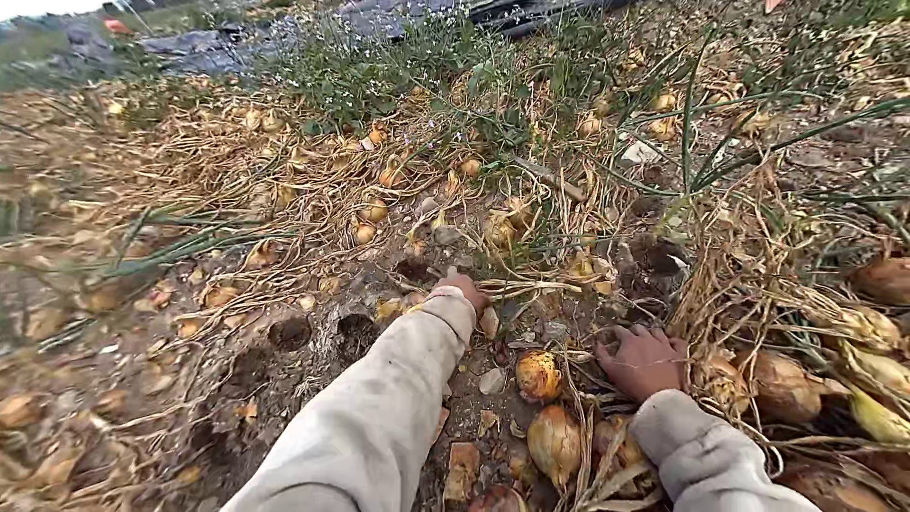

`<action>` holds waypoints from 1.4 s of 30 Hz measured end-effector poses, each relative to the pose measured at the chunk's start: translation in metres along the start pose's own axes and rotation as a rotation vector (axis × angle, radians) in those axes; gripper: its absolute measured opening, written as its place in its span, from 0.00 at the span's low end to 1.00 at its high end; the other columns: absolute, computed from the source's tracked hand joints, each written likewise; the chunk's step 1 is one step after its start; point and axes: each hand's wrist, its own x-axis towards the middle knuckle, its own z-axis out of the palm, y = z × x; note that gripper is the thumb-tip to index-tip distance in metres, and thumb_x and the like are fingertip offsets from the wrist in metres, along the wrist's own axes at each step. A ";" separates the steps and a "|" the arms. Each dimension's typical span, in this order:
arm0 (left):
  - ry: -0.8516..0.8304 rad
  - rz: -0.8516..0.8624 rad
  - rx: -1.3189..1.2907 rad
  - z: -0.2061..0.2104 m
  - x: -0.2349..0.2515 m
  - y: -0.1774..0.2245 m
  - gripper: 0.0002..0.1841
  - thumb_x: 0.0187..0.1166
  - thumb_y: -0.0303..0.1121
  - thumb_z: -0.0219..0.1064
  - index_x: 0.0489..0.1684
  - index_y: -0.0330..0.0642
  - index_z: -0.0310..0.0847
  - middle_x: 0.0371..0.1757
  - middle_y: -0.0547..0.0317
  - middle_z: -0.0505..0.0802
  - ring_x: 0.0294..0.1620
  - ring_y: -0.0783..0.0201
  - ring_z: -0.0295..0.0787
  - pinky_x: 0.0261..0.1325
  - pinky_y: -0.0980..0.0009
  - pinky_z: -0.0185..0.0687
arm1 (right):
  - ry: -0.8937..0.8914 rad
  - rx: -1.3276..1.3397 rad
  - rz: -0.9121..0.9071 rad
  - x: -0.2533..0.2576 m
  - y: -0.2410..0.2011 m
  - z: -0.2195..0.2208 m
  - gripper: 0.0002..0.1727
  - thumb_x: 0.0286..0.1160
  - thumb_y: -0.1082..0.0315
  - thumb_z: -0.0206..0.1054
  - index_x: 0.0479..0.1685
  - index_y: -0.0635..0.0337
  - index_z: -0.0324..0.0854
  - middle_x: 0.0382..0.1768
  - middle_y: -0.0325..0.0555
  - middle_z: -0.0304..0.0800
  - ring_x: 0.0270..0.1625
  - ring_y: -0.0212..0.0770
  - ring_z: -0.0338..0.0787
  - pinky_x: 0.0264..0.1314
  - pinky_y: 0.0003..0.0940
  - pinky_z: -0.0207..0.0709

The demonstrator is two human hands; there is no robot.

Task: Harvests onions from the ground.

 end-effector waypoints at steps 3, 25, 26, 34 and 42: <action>0.036 0.177 0.041 0.011 0.013 0.009 0.24 0.77 0.38 0.72 0.67 0.31 0.84 0.84 0.40 0.75 0.85 0.37 0.69 0.79 0.38 0.72 | -0.010 0.020 0.007 0.000 -0.002 -0.003 0.26 0.77 0.43 0.66 0.64 0.50 0.89 0.68 0.52 0.88 0.77 0.59 0.79 0.82 0.66 0.57; -0.075 0.277 -0.218 0.032 -0.006 0.125 0.23 0.79 0.32 0.69 0.71 0.30 0.79 0.80 0.35 0.78 0.77 0.37 0.79 0.76 0.37 0.75 | -0.007 0.129 -0.006 0.004 0.000 -0.002 0.25 0.75 0.44 0.69 0.59 0.53 0.91 0.66 0.54 0.89 0.78 0.61 0.77 0.83 0.70 0.55; -0.086 0.283 -0.260 0.034 -0.004 0.125 0.21 0.81 0.32 0.67 0.69 0.30 0.80 0.74 0.32 0.83 0.76 0.36 0.81 0.75 0.36 0.75 | 0.001 0.136 -0.003 0.006 0.000 0.000 0.25 0.75 0.44 0.69 0.58 0.54 0.91 0.65 0.53 0.90 0.78 0.60 0.78 0.82 0.69 0.56; -0.085 0.133 -0.450 0.040 -0.034 0.100 0.29 0.90 0.52 0.57 0.66 0.29 0.81 0.67 0.30 0.87 0.73 0.37 0.83 0.75 0.38 0.75 | -0.014 0.117 -0.016 0.005 0.001 -0.003 0.25 0.77 0.45 0.67 0.62 0.53 0.89 0.68 0.49 0.89 0.78 0.57 0.78 0.83 0.66 0.55; -0.503 0.606 0.209 0.015 -0.155 0.056 0.20 0.86 0.35 0.63 0.54 0.18 0.81 0.63 0.22 0.85 0.71 0.29 0.80 0.72 0.34 0.72 | 0.188 0.366 -0.058 -0.009 -0.001 0.000 0.24 0.82 0.67 0.64 0.73 0.71 0.79 0.68 0.69 0.85 0.77 0.70 0.79 0.82 0.67 0.62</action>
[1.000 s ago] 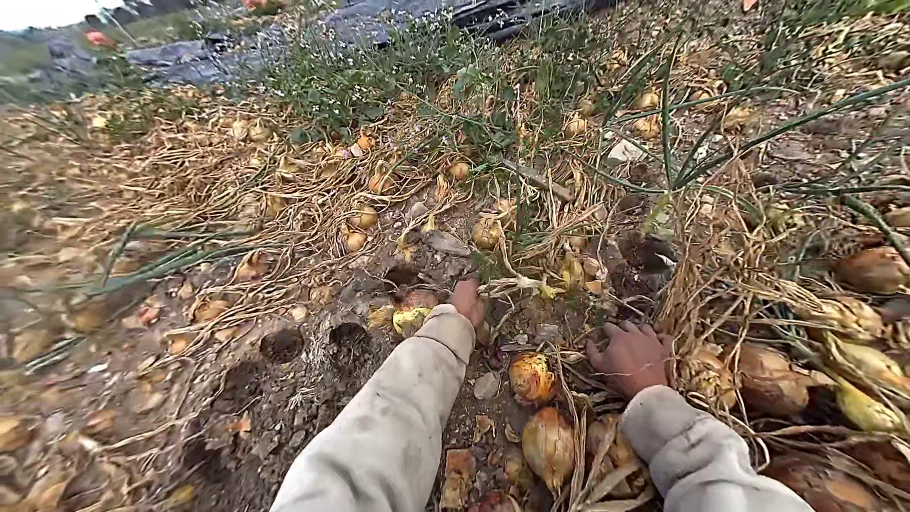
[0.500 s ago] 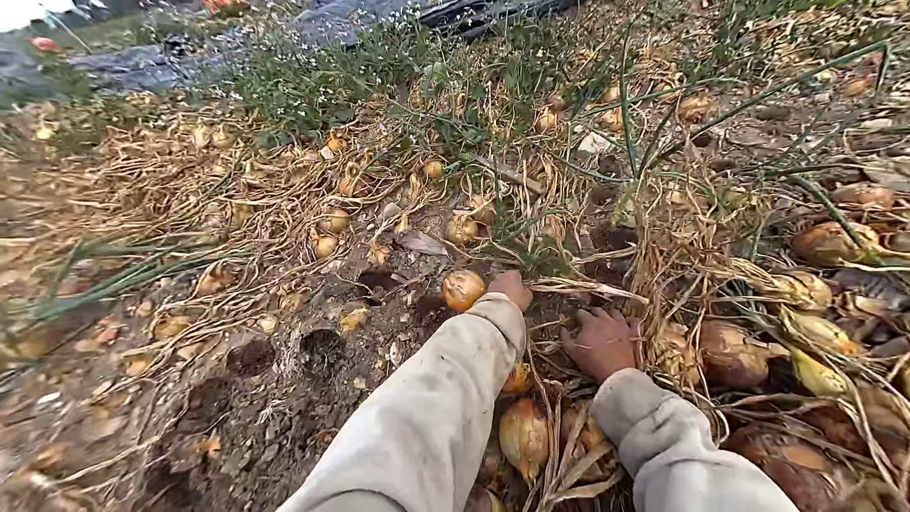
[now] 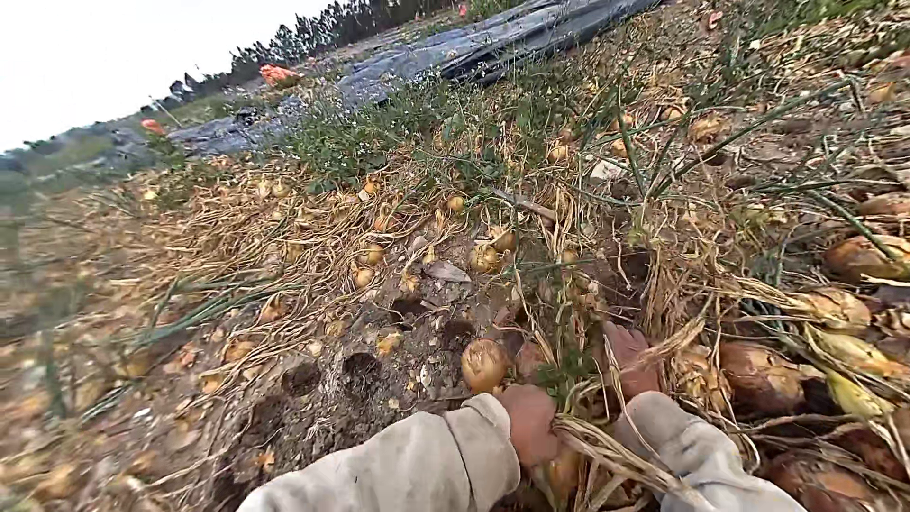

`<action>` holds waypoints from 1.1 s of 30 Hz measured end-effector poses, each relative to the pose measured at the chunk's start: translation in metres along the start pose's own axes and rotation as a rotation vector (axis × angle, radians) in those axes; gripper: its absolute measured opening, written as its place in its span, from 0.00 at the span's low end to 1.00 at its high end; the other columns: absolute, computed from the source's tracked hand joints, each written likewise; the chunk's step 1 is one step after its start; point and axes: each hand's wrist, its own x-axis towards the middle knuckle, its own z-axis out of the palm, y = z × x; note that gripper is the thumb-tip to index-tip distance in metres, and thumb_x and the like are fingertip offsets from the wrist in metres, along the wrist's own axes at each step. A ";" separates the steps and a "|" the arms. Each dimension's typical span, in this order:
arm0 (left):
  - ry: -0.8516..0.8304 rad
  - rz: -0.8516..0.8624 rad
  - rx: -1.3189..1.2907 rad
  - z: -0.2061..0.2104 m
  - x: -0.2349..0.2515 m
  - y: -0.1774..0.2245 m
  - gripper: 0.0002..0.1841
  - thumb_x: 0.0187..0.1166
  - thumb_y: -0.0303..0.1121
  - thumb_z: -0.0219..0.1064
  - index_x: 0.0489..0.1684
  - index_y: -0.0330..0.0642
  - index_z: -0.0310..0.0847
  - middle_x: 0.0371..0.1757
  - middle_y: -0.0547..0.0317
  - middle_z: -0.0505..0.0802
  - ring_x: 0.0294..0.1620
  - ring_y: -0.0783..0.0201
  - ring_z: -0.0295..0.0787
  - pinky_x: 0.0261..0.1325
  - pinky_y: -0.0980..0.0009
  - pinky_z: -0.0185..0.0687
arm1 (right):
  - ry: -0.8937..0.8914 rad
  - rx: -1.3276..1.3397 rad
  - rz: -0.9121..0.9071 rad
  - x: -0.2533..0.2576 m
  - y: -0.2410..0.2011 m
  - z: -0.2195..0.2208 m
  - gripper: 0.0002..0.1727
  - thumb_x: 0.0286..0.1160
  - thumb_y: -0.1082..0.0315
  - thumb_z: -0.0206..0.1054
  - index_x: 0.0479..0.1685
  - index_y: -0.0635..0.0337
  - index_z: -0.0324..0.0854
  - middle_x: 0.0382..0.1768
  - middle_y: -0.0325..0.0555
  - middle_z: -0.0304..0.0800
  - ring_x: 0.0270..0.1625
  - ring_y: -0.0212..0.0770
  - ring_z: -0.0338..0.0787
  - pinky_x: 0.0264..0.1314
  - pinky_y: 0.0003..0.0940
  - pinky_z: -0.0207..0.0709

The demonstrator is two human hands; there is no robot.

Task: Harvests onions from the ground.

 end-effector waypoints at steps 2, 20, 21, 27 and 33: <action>-0.018 0.115 -0.019 0.006 -0.006 0.000 0.19 0.81 0.32 0.68 0.54 0.17 0.80 0.63 0.23 0.85 0.70 0.30 0.81 0.72 0.35 0.73 | 0.091 0.013 -0.031 0.004 0.008 0.009 0.22 0.81 0.68 0.62 0.70 0.71 0.80 0.65 0.70 0.87 0.72 0.70 0.83 0.77 0.69 0.66; 0.859 -0.544 -0.121 0.114 -0.016 -0.346 0.41 0.78 0.65 0.59 0.86 0.47 0.71 0.92 0.35 0.62 0.94 0.26 0.42 0.88 0.27 0.37 | 0.060 -0.060 0.153 0.172 -0.075 0.042 0.27 0.88 0.61 0.60 0.64 0.84 0.76 0.71 0.87 0.73 0.78 0.85 0.70 0.73 0.84 0.57; 0.873 -0.519 -0.099 0.116 -0.018 -0.346 0.40 0.78 0.65 0.58 0.83 0.47 0.75 0.91 0.35 0.65 0.93 0.23 0.44 0.87 0.25 0.40 | 0.093 -0.051 0.128 0.175 -0.078 0.047 0.23 0.87 0.65 0.59 0.63 0.83 0.78 0.70 0.86 0.75 0.77 0.85 0.70 0.74 0.84 0.57; 1.022 -0.446 -0.001 0.126 -0.009 -0.349 0.46 0.75 0.72 0.40 0.70 0.44 0.87 0.83 0.27 0.74 0.86 0.14 0.54 0.79 0.17 0.47 | 0.346 0.436 0.065 0.167 -0.068 0.059 0.23 0.93 0.62 0.46 0.61 0.76 0.77 0.50 0.68 0.86 0.54 0.58 0.87 0.62 0.61 0.75; 1.101 -0.450 0.030 0.124 -0.008 -0.345 0.38 0.75 0.64 0.45 0.59 0.44 0.92 0.76 0.29 0.82 0.80 0.12 0.65 0.72 0.15 0.55 | 0.249 0.392 0.015 0.121 -0.099 0.048 0.23 0.91 0.62 0.47 0.52 0.77 0.80 0.34 0.62 0.85 0.39 0.53 0.88 0.48 0.56 0.79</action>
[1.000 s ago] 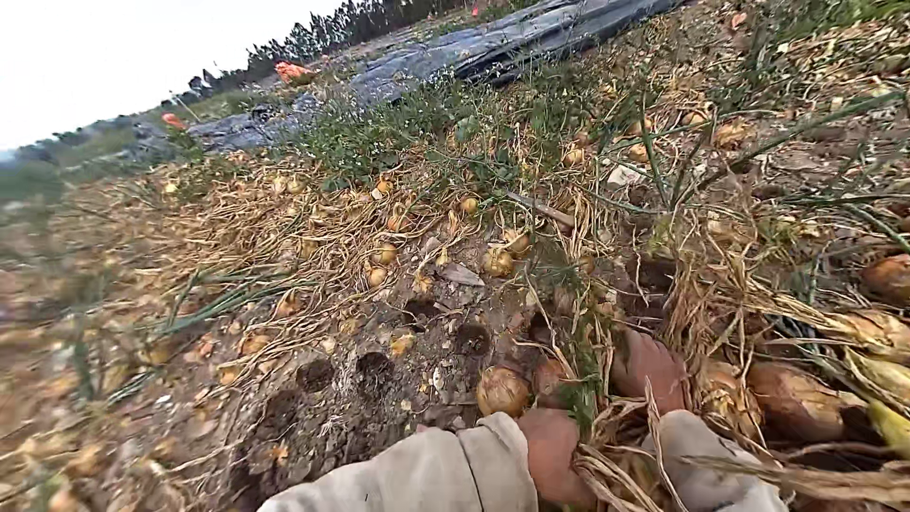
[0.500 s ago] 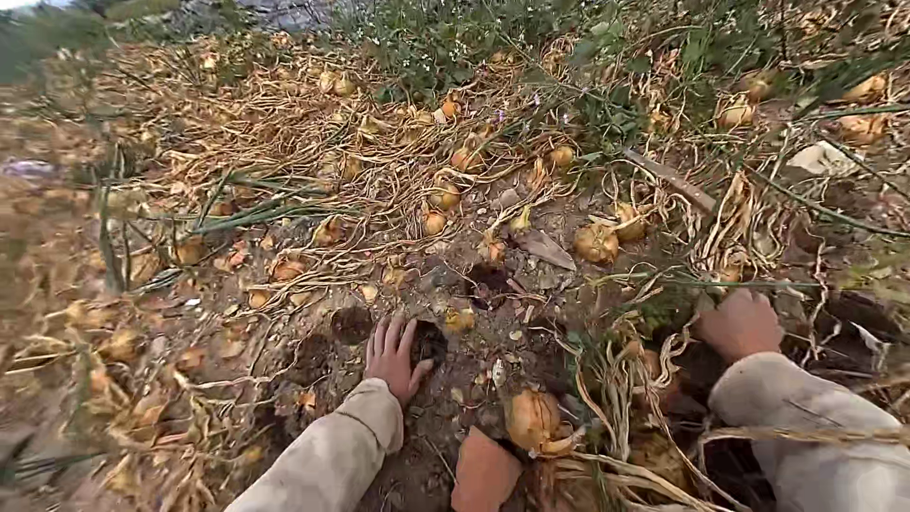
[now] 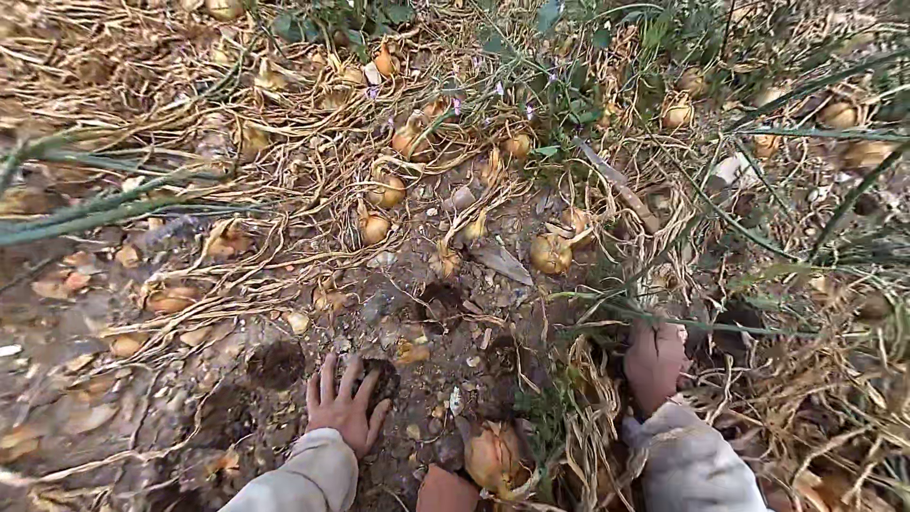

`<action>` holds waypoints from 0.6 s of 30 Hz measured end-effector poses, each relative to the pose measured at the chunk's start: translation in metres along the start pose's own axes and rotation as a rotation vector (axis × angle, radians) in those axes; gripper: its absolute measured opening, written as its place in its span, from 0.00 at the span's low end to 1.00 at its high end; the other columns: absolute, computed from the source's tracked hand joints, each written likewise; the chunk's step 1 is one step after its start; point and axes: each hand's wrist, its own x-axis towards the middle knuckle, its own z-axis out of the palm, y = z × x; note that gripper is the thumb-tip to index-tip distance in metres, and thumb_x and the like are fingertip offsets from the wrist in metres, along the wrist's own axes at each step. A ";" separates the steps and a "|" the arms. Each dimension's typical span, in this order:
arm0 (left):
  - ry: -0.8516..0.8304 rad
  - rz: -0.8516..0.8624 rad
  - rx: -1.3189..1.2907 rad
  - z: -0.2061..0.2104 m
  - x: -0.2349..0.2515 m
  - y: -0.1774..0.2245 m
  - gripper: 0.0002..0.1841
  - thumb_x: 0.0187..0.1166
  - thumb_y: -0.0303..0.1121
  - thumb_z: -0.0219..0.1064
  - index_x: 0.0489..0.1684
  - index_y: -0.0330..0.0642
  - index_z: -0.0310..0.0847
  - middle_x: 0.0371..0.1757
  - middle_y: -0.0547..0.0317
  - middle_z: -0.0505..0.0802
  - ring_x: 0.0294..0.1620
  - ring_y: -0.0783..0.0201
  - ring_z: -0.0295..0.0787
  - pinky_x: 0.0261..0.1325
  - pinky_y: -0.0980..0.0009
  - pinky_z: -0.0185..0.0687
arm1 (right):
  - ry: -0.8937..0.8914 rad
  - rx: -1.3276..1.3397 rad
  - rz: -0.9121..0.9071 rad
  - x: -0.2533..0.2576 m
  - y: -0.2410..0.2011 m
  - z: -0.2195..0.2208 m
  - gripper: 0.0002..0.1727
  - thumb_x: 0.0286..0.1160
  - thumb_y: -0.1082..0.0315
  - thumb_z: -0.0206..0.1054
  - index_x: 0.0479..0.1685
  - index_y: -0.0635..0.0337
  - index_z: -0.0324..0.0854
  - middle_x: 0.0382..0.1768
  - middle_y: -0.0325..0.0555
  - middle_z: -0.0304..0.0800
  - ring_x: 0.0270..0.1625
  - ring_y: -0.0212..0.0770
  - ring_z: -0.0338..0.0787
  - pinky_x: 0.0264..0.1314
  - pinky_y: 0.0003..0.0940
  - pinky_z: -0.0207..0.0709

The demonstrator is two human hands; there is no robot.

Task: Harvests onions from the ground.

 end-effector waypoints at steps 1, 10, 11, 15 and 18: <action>-0.003 -0.007 -0.008 0.000 0.000 0.003 0.37 0.74 0.62 0.47 0.58 0.43 0.93 0.75 0.28 0.83 0.79 0.11 0.65 0.72 0.15 0.54 | -0.075 -0.136 -0.040 -0.007 -0.019 -0.002 0.23 0.90 0.63 0.50 0.50 0.78 0.82 0.34 0.68 0.88 0.41 0.63 0.91 0.47 0.65 0.79; -0.071 -0.042 -0.027 -0.005 -0.004 0.008 0.27 0.70 0.50 0.57 0.58 0.47 0.94 0.74 0.43 0.88 0.81 0.17 0.68 0.72 0.16 0.57 | -0.563 -0.590 -0.365 0.095 -0.117 0.077 0.24 0.75 0.78 0.68 0.72 0.67 0.81 0.79 0.66 0.77 0.79 0.69 0.77 0.77 0.68 0.72; -0.082 -0.046 -0.029 -0.007 -0.003 0.009 0.27 0.70 0.49 0.57 0.59 0.48 0.93 0.74 0.43 0.88 0.81 0.17 0.68 0.72 0.16 0.57 | -0.596 -0.675 -0.304 0.099 -0.121 0.083 0.25 0.76 0.78 0.67 0.75 0.68 0.78 0.82 0.66 0.73 0.81 0.70 0.75 0.77 0.68 0.71; -0.072 -0.055 -0.045 -0.008 0.000 0.009 0.26 0.71 0.48 0.57 0.60 0.49 0.93 0.74 0.46 0.88 0.80 0.20 0.70 0.71 0.17 0.59 | -0.644 -0.949 -0.016 0.096 -0.148 0.094 0.19 0.82 0.76 0.61 0.67 0.79 0.76 0.73 0.77 0.75 0.68 0.76 0.84 0.62 0.70 0.81; -0.229 -0.086 -0.111 -0.019 0.002 0.009 0.25 0.74 0.45 0.59 0.67 0.51 0.90 0.80 0.48 0.84 0.86 0.22 0.62 0.77 0.17 0.51 | -0.706 -1.078 0.079 0.098 -0.154 0.096 0.13 0.80 0.73 0.63 0.52 0.78 0.83 0.59 0.78 0.86 0.63 0.75 0.88 0.58 0.72 0.81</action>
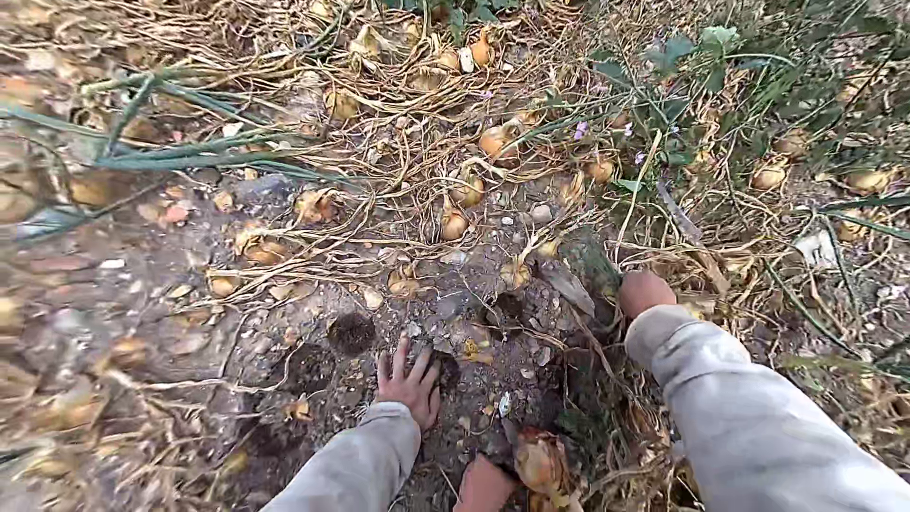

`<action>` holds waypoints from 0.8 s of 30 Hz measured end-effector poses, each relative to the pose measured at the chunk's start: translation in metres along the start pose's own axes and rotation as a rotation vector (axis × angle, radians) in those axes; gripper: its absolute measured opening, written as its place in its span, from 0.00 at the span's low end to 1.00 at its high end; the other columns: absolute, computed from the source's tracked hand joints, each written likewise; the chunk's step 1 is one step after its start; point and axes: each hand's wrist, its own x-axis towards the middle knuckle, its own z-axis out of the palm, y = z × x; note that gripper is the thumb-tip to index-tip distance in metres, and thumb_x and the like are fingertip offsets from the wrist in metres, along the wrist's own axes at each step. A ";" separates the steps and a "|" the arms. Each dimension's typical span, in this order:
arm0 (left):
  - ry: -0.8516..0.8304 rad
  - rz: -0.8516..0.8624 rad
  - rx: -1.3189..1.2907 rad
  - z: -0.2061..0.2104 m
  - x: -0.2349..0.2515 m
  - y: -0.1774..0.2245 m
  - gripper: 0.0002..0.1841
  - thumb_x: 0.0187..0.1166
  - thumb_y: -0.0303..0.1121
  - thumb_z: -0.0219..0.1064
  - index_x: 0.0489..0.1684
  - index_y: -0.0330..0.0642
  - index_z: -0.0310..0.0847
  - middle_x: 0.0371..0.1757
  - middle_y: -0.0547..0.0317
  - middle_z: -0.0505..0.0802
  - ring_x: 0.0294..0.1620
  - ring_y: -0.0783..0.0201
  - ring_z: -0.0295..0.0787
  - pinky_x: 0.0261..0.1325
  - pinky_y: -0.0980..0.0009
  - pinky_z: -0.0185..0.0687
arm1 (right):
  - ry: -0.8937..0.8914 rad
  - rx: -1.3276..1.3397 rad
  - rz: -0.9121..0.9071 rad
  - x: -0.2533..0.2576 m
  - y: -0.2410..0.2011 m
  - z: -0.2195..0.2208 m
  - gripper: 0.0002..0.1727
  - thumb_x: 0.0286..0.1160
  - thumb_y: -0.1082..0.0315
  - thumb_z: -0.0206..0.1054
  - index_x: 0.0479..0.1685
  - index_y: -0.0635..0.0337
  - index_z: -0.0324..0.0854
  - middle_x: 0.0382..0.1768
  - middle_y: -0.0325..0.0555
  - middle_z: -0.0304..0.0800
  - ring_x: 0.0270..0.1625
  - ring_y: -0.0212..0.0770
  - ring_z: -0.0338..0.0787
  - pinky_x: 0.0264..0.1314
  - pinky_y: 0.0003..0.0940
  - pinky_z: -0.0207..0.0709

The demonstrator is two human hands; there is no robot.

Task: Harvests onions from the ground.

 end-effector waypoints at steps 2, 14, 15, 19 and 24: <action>-0.143 -0.035 -0.052 -0.006 0.001 -0.001 0.26 0.77 0.44 0.58 0.73 0.52 0.86 0.85 0.51 0.79 0.91 0.26 0.53 0.81 0.18 0.41 | -0.045 -0.070 -0.016 0.005 0.002 -0.001 0.14 0.79 0.70 0.66 0.50 0.77 0.84 0.56 0.77 0.87 0.63 0.75 0.87 0.59 0.74 0.79; -0.227 -0.039 -0.150 -0.007 0.003 0.000 0.24 0.80 0.41 0.60 0.74 0.51 0.85 0.87 0.58 0.77 0.94 0.34 0.52 0.82 0.19 0.38 | -0.088 -0.002 0.028 -0.078 0.018 0.027 0.18 0.88 0.65 0.59 0.63 0.71 0.82 0.60 0.76 0.87 0.66 0.75 0.87 0.64 0.73 0.77; -0.191 -0.027 -0.145 -0.006 0.003 -0.001 0.24 0.78 0.40 0.61 0.73 0.51 0.86 0.86 0.57 0.78 0.93 0.33 0.55 0.81 0.18 0.41 | -0.139 0.011 0.054 -0.092 0.026 0.030 0.19 0.89 0.66 0.58 0.66 0.72 0.81 0.64 0.75 0.86 0.70 0.72 0.85 0.70 0.70 0.76; -0.082 -0.005 -0.179 0.002 0.001 -0.004 0.23 0.75 0.37 0.63 0.68 0.46 0.89 0.81 0.52 0.83 0.89 0.29 0.61 0.79 0.16 0.45 | -0.267 -0.021 0.047 -0.142 0.080 0.051 0.20 0.84 0.66 0.63 0.63 0.76 0.82 0.67 0.72 0.85 0.73 0.66 0.84 0.79 0.59 0.71; -0.121 -0.019 -0.185 -0.001 0.003 -0.004 0.23 0.76 0.37 0.62 0.70 0.45 0.88 0.82 0.51 0.82 0.90 0.28 0.59 0.78 0.16 0.44 | -0.499 -0.179 -0.026 -0.173 0.105 0.003 0.43 0.66 0.58 0.82 0.79 0.76 0.71 0.83 0.73 0.67 0.84 0.74 0.68 0.82 0.71 0.63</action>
